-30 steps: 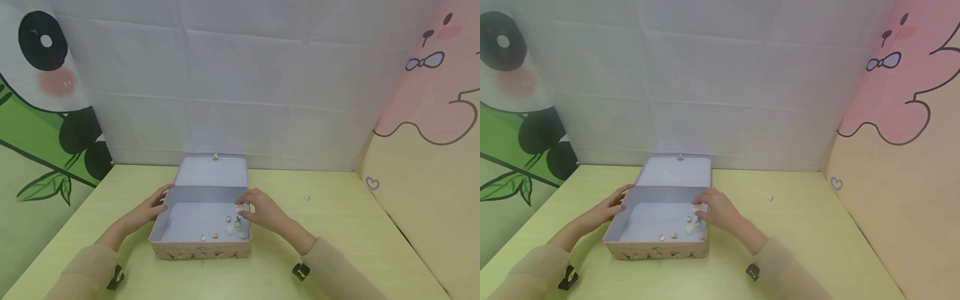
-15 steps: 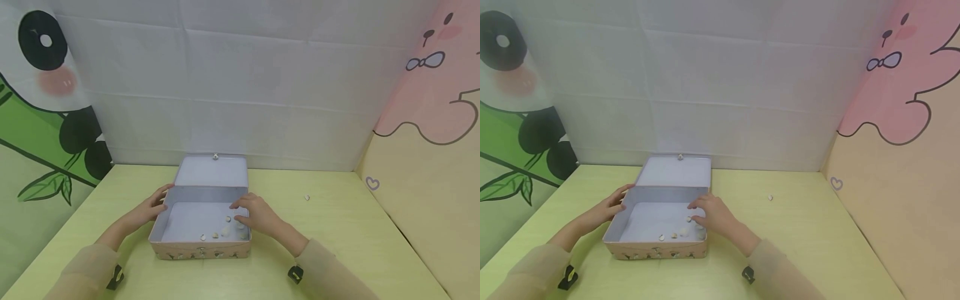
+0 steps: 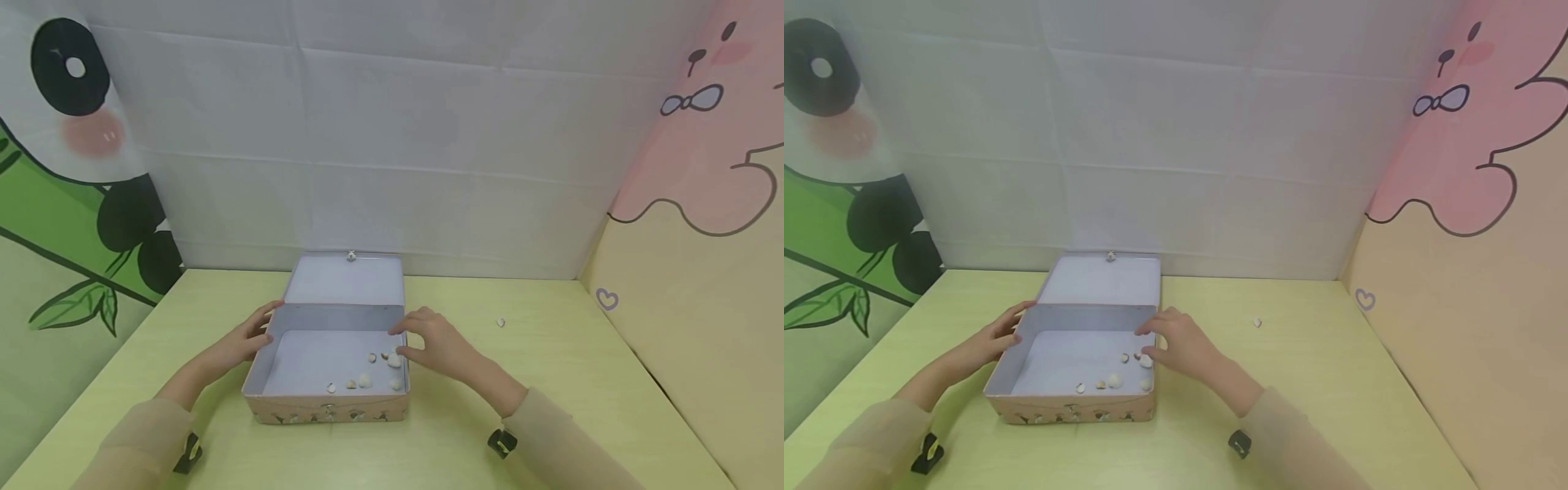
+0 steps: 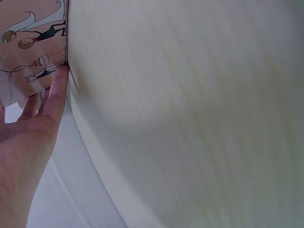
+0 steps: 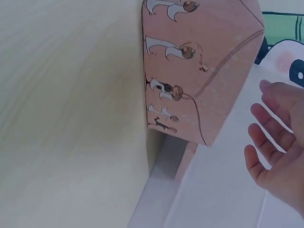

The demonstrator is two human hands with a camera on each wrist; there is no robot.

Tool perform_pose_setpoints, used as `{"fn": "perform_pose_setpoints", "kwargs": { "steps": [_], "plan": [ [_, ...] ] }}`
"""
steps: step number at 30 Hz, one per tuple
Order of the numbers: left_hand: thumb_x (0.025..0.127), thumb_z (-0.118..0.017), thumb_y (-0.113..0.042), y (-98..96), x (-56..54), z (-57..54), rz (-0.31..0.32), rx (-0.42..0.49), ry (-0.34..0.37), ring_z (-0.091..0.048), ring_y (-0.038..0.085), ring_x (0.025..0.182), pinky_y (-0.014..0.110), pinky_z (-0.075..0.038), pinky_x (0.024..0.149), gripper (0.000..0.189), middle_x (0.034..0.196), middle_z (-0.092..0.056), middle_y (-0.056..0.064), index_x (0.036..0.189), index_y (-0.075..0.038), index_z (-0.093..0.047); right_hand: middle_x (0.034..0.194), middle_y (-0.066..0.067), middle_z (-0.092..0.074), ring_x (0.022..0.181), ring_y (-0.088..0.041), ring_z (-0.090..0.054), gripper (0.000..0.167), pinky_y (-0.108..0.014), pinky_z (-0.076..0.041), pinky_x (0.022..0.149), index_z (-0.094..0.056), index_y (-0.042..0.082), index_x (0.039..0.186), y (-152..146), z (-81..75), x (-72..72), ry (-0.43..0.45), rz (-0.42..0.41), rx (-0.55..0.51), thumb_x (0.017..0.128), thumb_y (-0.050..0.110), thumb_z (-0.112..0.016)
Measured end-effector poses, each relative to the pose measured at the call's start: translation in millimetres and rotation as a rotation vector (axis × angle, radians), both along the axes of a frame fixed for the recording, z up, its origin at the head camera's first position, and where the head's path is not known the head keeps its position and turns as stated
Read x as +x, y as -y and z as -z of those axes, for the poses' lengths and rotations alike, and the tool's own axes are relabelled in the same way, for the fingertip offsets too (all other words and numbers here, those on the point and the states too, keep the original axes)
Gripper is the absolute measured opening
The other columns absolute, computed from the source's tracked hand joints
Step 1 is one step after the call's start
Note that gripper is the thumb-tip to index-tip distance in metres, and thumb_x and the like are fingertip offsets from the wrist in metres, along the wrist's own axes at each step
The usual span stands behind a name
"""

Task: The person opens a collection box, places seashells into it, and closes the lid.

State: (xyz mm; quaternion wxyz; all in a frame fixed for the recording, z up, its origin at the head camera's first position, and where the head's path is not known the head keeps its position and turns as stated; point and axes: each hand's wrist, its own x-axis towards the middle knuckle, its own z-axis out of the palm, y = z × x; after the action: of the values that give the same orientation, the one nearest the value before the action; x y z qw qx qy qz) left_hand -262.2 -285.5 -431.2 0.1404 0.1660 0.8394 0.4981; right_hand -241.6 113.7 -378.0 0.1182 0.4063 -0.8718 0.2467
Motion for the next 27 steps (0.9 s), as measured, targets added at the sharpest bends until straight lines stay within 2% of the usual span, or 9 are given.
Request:
{"fn": "perform_pose_setpoints", "kwargs": {
  "steps": [15,21,27],
  "plan": [
    [0.101,-0.041,-0.027,0.0,-2.9,4.1,-0.022,-0.006,0.019,-0.015,0.051,0.137,0.065,-0.036,0.096,0.063,0.155,-0.005,0.025,0.152,-0.032,-0.005,0.105,0.0,-0.069,0.1,-0.019,-0.058,0.029,-0.037,-0.049,0.086,-0.069,0.008,0.106,-47.0,-11.7,-12.2,-0.057,0.068,-0.016,0.077,0.011,-0.077],
    [0.101,-0.042,-0.028,0.4,-2.4,5.0,-0.028,-0.019,0.023,-0.014,0.051,0.138,0.064,-0.037,0.096,0.062,0.155,-0.005,0.024,0.151,-0.036,-0.007,0.104,-0.001,-0.069,0.097,-0.02,-0.059,0.031,-0.039,-0.049,0.083,-0.069,0.007,0.106,-72.6,-7.5,-21.1,-0.088,0.133,-0.01,0.077,0.009,-0.077],
    [0.101,-0.042,-0.028,0.7,-2.5,5.3,-0.028,-0.016,0.019,-0.013,0.052,0.138,0.065,-0.036,0.096,0.062,0.155,-0.004,0.025,0.151,-0.035,-0.006,0.104,-0.003,-0.068,0.094,-0.022,-0.059,0.03,-0.039,-0.049,0.08,-0.068,0.008,0.108,-97.6,0.1,-30.1,-0.046,0.219,-0.033,0.078,0.009,-0.076]
  ]
}}
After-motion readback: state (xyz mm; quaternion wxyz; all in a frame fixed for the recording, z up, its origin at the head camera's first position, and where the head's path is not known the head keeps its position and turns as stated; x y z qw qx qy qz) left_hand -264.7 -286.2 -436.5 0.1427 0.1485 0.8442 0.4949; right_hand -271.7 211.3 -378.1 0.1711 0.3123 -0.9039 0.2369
